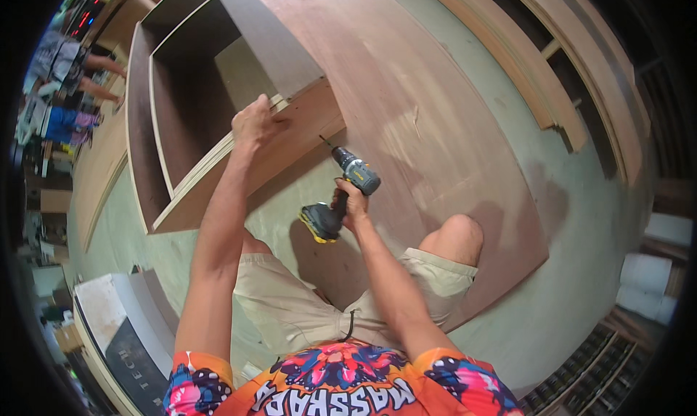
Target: The person assembles a wooden cabinet by attaching panels with a power drill and screws while working on the floor of a workshop.
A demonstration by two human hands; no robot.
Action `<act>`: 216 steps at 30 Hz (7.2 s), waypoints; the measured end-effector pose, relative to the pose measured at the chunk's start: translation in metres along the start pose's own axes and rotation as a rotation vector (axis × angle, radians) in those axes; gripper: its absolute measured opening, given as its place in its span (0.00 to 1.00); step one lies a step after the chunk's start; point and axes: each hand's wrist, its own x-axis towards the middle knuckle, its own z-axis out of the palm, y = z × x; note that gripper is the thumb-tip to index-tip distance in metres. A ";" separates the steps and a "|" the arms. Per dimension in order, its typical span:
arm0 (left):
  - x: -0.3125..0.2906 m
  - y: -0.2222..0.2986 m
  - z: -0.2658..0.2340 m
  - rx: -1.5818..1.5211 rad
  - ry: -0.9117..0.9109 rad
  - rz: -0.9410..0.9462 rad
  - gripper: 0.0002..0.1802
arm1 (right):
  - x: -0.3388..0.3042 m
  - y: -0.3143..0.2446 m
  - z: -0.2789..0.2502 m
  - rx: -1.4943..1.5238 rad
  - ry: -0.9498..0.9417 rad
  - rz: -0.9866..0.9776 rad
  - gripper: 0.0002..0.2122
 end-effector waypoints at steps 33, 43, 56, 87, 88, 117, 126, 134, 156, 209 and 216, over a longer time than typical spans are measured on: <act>-0.002 0.007 0.004 0.097 0.016 -0.051 0.38 | 0.039 0.067 -0.002 0.657 -0.083 0.255 0.13; -0.002 0.008 0.000 0.101 -0.010 -0.074 0.42 | 0.040 0.068 -0.003 0.692 -0.069 0.265 0.12; -0.003 0.013 0.000 0.081 -0.009 -0.094 0.38 | 0.050 0.063 -0.012 0.978 -0.190 0.408 0.09; -0.009 0.008 -0.001 0.051 0.088 0.001 0.36 | 0.051 0.092 -0.059 0.988 -0.328 0.446 0.07; -0.009 0.008 -0.001 0.050 0.090 0.016 0.36 | 0.051 0.094 -0.060 0.969 -0.326 0.425 0.07; -0.002 0.017 0.284 -0.657 -0.146 -0.629 0.14 | 0.045 0.105 -0.062 1.015 -0.371 0.459 0.08; 0.008 0.038 0.333 -1.400 -0.130 -0.831 0.15 | 0.035 0.063 -0.077 0.679 -0.225 0.372 0.12; 0.008 0.023 0.362 -1.108 -0.170 -1.009 0.14 | -0.002 -0.021 -0.042 -0.087 0.045 -0.153 0.12; -0.141 -0.009 0.159 -0.474 0.151 0.231 0.23 | 0.050 -0.050 -0.036 -1.300 0.457 -1.300 0.35; -0.050 -0.076 -0.020 -0.429 0.038 -0.177 0.31 | 0.109 -0.160 0.284 -2.075 0.325 -0.790 0.44; -0.052 -0.074 -0.021 -0.431 0.077 -0.185 0.32 | 0.114 -0.163 0.283 -2.065 0.297 -0.802 0.45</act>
